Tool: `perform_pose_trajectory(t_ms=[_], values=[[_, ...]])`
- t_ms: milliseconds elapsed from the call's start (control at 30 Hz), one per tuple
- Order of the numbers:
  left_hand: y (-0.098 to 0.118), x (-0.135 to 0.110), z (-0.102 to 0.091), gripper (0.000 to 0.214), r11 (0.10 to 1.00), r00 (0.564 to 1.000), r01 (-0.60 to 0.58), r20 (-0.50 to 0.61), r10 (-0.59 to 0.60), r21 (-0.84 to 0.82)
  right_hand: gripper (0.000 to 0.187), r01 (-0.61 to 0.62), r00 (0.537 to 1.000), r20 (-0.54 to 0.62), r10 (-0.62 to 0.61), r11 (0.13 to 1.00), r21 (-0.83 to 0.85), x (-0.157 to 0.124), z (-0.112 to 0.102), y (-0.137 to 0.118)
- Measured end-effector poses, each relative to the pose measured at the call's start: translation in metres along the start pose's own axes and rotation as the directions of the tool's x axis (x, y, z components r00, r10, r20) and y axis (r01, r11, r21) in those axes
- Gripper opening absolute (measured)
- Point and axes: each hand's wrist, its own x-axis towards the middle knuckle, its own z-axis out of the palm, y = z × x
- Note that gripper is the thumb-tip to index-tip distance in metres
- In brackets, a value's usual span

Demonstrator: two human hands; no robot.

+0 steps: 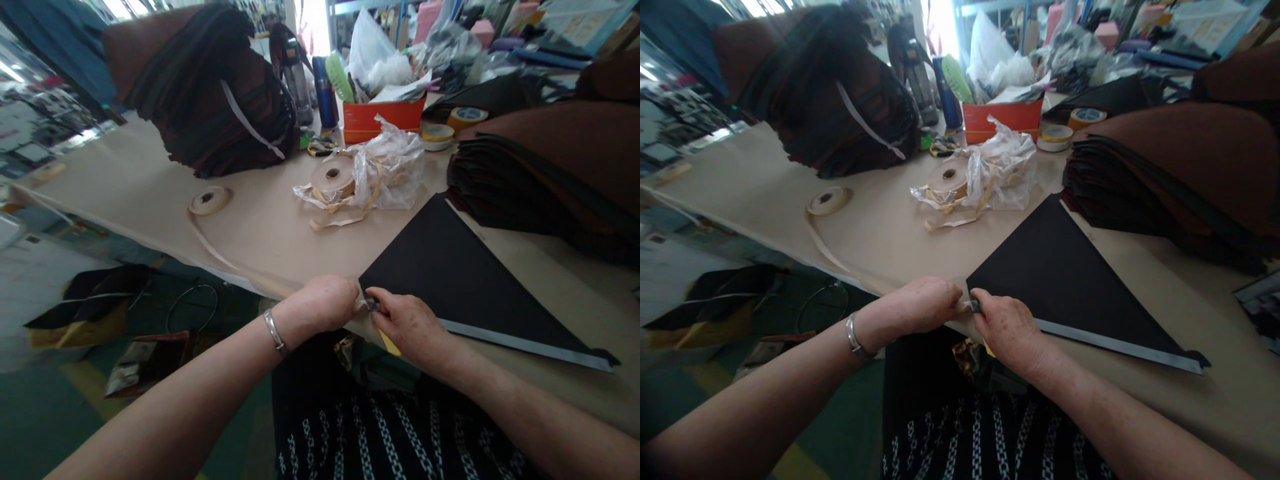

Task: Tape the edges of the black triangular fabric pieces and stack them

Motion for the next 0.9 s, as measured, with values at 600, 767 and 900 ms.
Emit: perform_pose_trajectory(t_ms=[600, 767, 900], values=[[0.003, -0.001, 0.012, 0.018, 0.863, 0.985, 0.153, 0.144, -0.094, -0.481, 0.027, 0.005, 1.000, 0.012, -0.003, 0.987, -0.158, 0.000, 0.000, -0.004], [0.014, -0.022, 0.014, 0.019, 0.859, 0.995, -0.091, -0.086, 0.055, -0.503, 0.033, 0.036, 0.999, 0.028, -0.033, 0.994, -0.102, 0.000, 0.003, -0.004], [0.001, -0.039, 0.017, 0.029, 0.861, 0.964, -0.119, -0.265, -0.019, -0.494, 0.049, 0.022, 1.000, 0.012, -0.025, 0.981, 0.191, -0.009, -0.011, 0.006]])
